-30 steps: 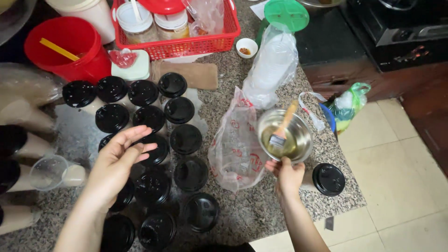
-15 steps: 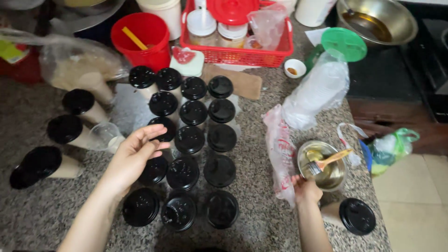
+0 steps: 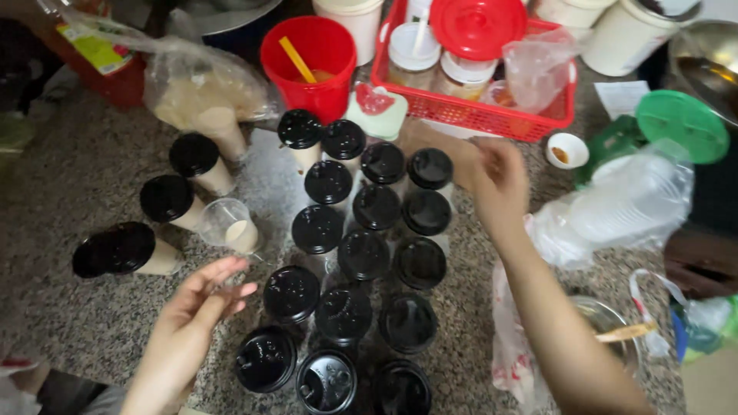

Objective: The person organizes rows of cups on a counter, wipes a tray with a cloth, and inserts small red stoppers into the lids of the cups by hand.

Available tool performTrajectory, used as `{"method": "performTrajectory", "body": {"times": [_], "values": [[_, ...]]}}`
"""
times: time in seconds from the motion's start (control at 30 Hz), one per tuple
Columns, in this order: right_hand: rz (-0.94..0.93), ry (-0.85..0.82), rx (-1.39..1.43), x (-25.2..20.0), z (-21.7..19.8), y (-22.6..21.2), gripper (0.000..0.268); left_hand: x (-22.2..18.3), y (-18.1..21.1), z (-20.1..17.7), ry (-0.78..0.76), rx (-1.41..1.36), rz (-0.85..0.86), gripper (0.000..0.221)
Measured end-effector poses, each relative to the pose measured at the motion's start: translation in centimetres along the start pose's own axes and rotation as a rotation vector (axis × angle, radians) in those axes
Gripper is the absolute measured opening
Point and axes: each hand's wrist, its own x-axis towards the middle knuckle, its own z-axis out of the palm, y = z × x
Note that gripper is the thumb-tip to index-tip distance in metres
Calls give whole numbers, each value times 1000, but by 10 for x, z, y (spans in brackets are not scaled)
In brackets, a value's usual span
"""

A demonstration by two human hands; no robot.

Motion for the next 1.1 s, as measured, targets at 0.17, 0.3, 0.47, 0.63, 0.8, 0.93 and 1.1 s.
{"method": "performTrajectory", "body": {"times": [0.17, 0.3, 0.47, 0.63, 0.8, 0.93, 1.1], "values": [[-71, -333, -273, 121, 127, 121, 28, -3, -12, -20, 145, -30, -43, 46], [-210, -480, -571, 167, 186, 180, 45, -1, -41, -41, 236, -66, -21, 46], [-110, -549, -671, 175, 200, 193, 49, -2, -43, -39, 252, -74, -76, 47], [-216, -298, -668, 154, 164, 109, 39, 8, -19, -12, 220, -46, -65, 44], [-321, -379, -77, 83, 136, -70, 38, 39, 17, 32, 86, -232, -21, 49], [-505, -680, -86, 40, 140, -147, 41, 58, 37, 64, 67, -442, -131, 61], [152, -725, 56, 63, 159, -66, 32, 71, 17, 51, 48, -737, -102, 57]]}}
